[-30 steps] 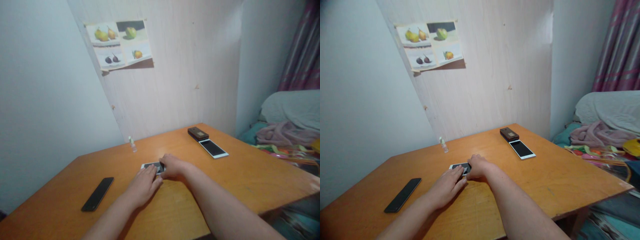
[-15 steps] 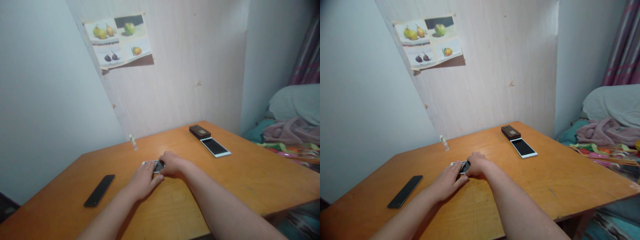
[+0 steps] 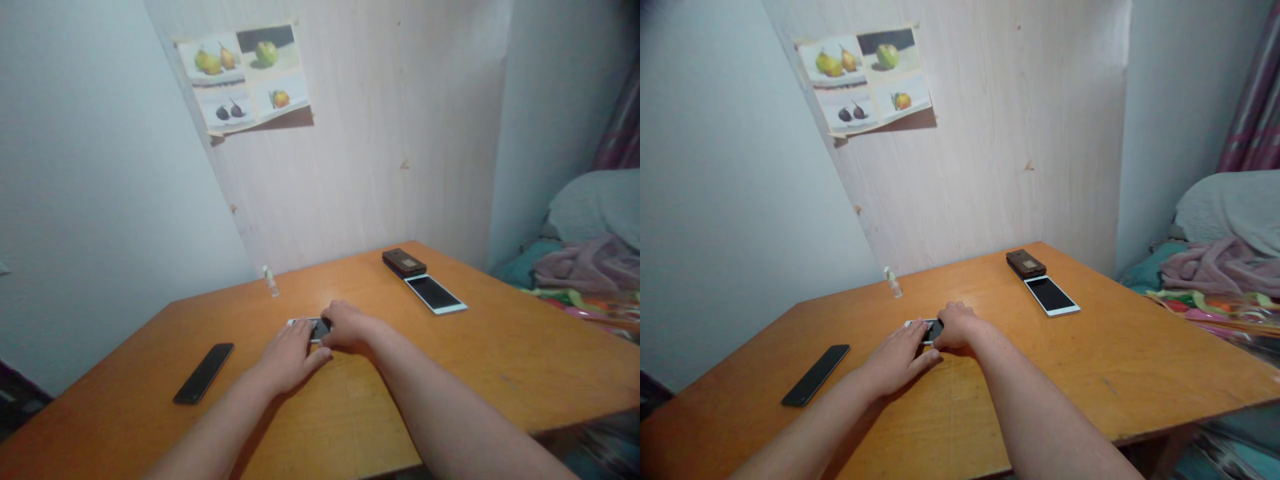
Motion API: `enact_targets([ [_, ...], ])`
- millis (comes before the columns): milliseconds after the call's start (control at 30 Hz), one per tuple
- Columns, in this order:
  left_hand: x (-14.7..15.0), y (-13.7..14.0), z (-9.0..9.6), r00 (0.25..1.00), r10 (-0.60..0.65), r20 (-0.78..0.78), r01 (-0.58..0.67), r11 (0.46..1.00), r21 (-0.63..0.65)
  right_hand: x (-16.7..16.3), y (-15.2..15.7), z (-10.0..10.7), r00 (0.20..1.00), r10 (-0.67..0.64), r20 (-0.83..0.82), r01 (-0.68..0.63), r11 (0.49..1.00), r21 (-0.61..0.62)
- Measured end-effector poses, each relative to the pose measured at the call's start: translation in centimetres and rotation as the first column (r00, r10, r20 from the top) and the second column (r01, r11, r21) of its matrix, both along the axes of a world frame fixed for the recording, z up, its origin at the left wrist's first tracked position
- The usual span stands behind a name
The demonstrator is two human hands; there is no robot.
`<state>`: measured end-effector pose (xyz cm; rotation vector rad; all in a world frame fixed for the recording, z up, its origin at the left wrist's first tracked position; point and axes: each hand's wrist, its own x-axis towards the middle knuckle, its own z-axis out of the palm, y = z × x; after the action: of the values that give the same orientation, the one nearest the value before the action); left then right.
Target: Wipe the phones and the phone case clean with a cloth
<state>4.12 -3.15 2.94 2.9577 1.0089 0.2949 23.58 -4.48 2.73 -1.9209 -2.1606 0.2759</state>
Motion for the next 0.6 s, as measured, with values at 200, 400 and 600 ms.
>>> enact_targets([
  [200,-1.4,-1.3,-0.5,1.000,-0.017,0.004,0.017,0.999,0.035,0.2,0.3,-0.3,1.000,0.013,-0.001,-0.013,1.000,-0.002],
  [400,-1.9,-0.4,-0.4,1.000,-0.010,0.024,0.010,1.000,-0.015,0.1,0.2,0.0,1.000,0.018,-0.002,-0.018,1.000,-0.017],
  [600,-1.2,0.0,-0.6,0.998,0.053,0.022,-0.053,0.998,0.018,0.3,0.3,-0.1,1.000,0.027,-0.007,-0.027,0.999,-0.022],
])
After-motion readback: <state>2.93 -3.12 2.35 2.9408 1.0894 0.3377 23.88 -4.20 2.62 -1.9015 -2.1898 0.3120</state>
